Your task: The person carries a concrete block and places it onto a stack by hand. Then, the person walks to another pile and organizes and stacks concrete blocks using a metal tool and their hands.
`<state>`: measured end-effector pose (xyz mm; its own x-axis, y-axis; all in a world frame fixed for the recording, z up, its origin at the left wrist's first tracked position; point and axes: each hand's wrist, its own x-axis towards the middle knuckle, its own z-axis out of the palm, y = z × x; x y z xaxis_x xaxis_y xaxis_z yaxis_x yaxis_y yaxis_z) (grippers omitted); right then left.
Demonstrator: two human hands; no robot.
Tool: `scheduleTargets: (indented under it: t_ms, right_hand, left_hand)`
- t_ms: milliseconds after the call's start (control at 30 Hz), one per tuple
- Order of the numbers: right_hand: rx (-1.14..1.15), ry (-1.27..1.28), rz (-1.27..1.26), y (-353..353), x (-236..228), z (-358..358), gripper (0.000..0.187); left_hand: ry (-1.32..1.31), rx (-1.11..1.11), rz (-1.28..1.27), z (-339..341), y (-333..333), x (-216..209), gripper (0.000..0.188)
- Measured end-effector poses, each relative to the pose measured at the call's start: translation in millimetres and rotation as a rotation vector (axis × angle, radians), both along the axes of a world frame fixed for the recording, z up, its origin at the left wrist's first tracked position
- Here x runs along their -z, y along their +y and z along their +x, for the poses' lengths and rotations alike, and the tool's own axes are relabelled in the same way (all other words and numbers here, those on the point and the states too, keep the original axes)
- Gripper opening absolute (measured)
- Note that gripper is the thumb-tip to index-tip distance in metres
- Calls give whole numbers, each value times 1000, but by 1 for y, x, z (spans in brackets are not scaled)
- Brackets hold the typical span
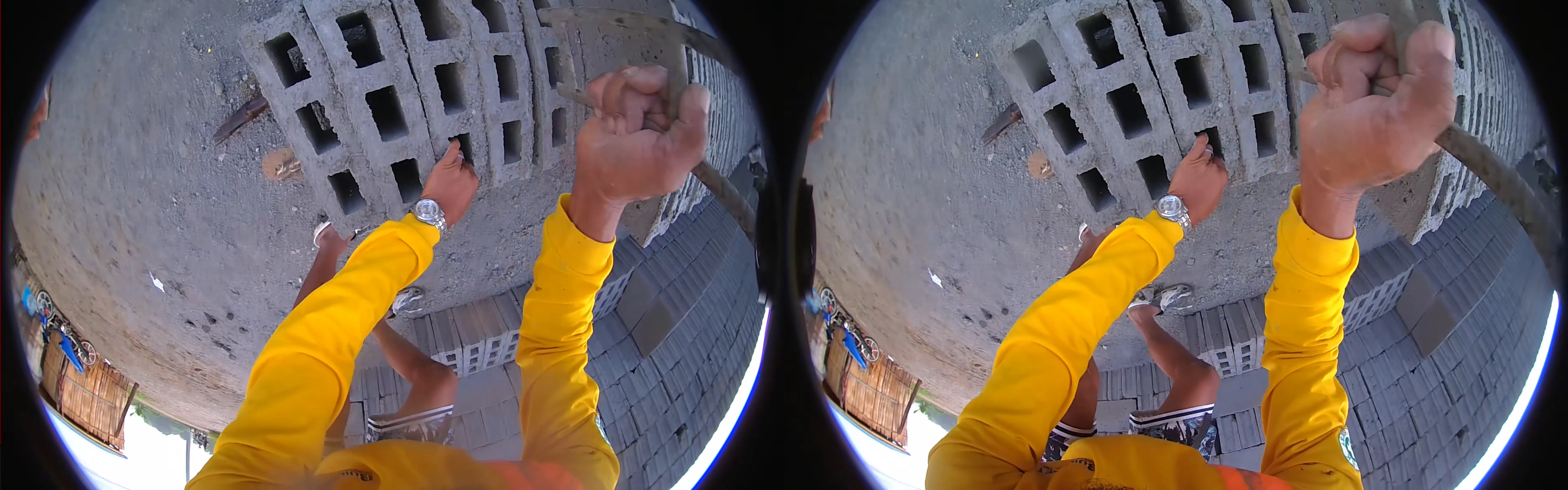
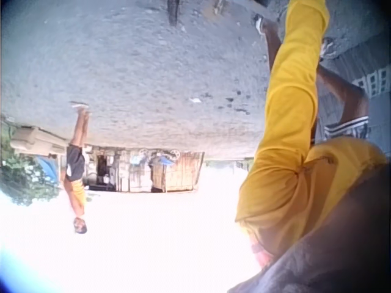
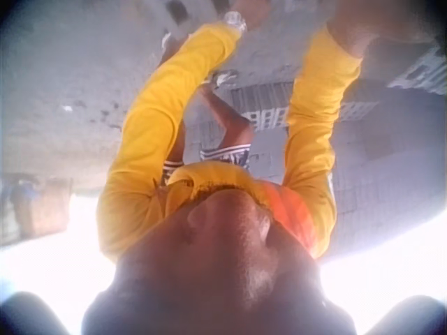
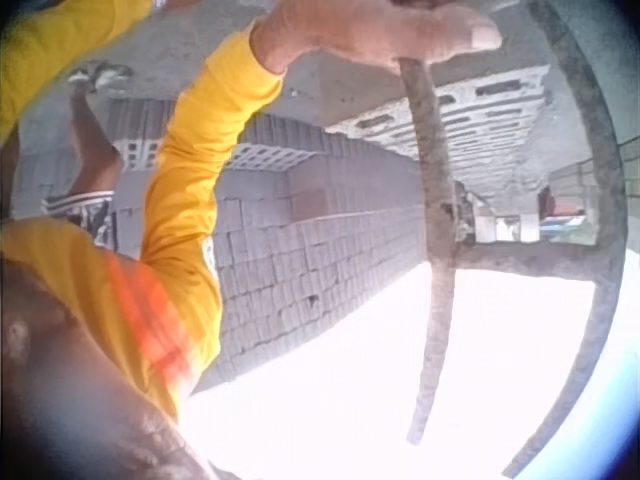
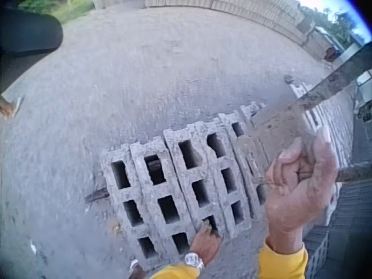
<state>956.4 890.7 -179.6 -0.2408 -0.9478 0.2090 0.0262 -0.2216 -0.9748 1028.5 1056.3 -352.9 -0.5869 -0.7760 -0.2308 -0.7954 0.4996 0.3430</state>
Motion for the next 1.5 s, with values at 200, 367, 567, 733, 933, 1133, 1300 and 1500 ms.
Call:
scheduleTargets:
  t_ms: [200,367,567,733,933,1133,1300,1500]
  right_hand:
    - [118,165,213,15,106,-4,44]
    - [235,-5,446,20,74,1,44]
    - [-40,32,-165,-3,-15,-10,43]
    - [140,127,298,18,107,-2,37]
    - [150,105,206,13,57,1,37]
    - [-157,39,-195,-7,-2,-9,42]
    - [144,174,283,17,108,11,43]
    - [104,33,464,9,86,4,42]
  left_hand:
    - [72,14,-96,-14,-1,-9,16]
    - [66,17,4,-3,1,1,17]
    - [7,16,52,-2,-3,-6,18]
    - [125,0,-38,-6,-3,-1,18]
    - [40,-7,18,2,6,2,15]
    - [64,-34,-22,-1,2,2,15]
    - [51,2,-41,-3,-1,-6,15]
    - [26,8,40,-1,0,-11,15]
